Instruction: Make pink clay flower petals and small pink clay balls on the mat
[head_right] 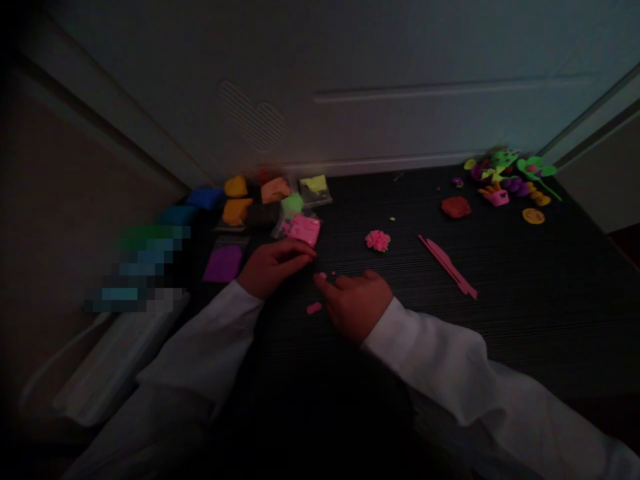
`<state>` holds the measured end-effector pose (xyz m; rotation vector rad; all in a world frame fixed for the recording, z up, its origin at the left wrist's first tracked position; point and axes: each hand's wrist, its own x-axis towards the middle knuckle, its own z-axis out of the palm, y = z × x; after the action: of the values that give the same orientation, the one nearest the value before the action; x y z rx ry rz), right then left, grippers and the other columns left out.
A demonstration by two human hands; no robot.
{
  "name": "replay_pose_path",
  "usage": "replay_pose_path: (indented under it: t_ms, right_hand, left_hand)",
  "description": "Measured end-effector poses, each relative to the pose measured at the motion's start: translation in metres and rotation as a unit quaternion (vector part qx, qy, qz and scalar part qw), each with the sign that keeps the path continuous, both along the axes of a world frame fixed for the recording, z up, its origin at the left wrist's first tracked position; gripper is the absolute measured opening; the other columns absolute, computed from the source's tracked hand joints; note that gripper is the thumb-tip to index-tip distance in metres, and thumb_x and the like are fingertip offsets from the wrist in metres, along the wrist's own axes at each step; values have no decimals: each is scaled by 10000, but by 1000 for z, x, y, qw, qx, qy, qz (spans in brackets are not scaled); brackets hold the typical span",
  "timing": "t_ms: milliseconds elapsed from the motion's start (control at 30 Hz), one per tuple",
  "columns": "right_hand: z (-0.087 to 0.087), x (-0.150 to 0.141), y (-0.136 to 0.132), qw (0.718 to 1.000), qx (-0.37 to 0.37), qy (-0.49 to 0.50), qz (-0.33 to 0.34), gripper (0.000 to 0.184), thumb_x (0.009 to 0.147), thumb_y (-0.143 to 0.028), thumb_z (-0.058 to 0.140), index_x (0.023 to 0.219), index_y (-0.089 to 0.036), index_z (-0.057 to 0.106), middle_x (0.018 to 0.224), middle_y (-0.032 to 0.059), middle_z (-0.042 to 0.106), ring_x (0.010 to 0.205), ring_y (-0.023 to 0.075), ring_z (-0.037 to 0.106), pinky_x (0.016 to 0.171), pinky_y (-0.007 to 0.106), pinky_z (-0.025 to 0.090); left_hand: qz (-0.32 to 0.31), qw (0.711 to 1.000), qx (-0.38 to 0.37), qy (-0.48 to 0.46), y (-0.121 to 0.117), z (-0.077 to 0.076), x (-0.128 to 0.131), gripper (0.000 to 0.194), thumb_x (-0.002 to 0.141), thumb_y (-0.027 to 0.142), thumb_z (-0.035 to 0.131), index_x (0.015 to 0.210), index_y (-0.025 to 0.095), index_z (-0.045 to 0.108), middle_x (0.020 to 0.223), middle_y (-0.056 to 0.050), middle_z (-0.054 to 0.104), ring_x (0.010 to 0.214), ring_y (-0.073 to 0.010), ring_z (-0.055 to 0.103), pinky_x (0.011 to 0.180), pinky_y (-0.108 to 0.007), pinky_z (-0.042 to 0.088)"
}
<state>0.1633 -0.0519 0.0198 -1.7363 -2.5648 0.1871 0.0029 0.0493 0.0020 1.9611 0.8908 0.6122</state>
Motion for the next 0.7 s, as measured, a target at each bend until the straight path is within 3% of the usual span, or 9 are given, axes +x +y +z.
replay_pose_path:
  t_ms: [200,700]
  right_hand:
    - [-2,0,1,1000,-4,-5,-1,382,807,-281,319,1176,-224,402,848,41,617,688,183,562,613,327,279]
    - [-1,-1,1,1000,-11,-4,-11,402,808,-280,308,1203,-231,364,996,59,584,756,198,560,645,338,297]
  left_hand:
    - [-1,1000,-2,-3,0,-1,0,186,725,279,486,820,170,603,870,-30,591,802,-138,544,731,-279,412]
    - [2,1000,-1,0,1,0,1,190,723,280,487,821,166,603,864,-31,596,810,-140,547,741,-282,413]
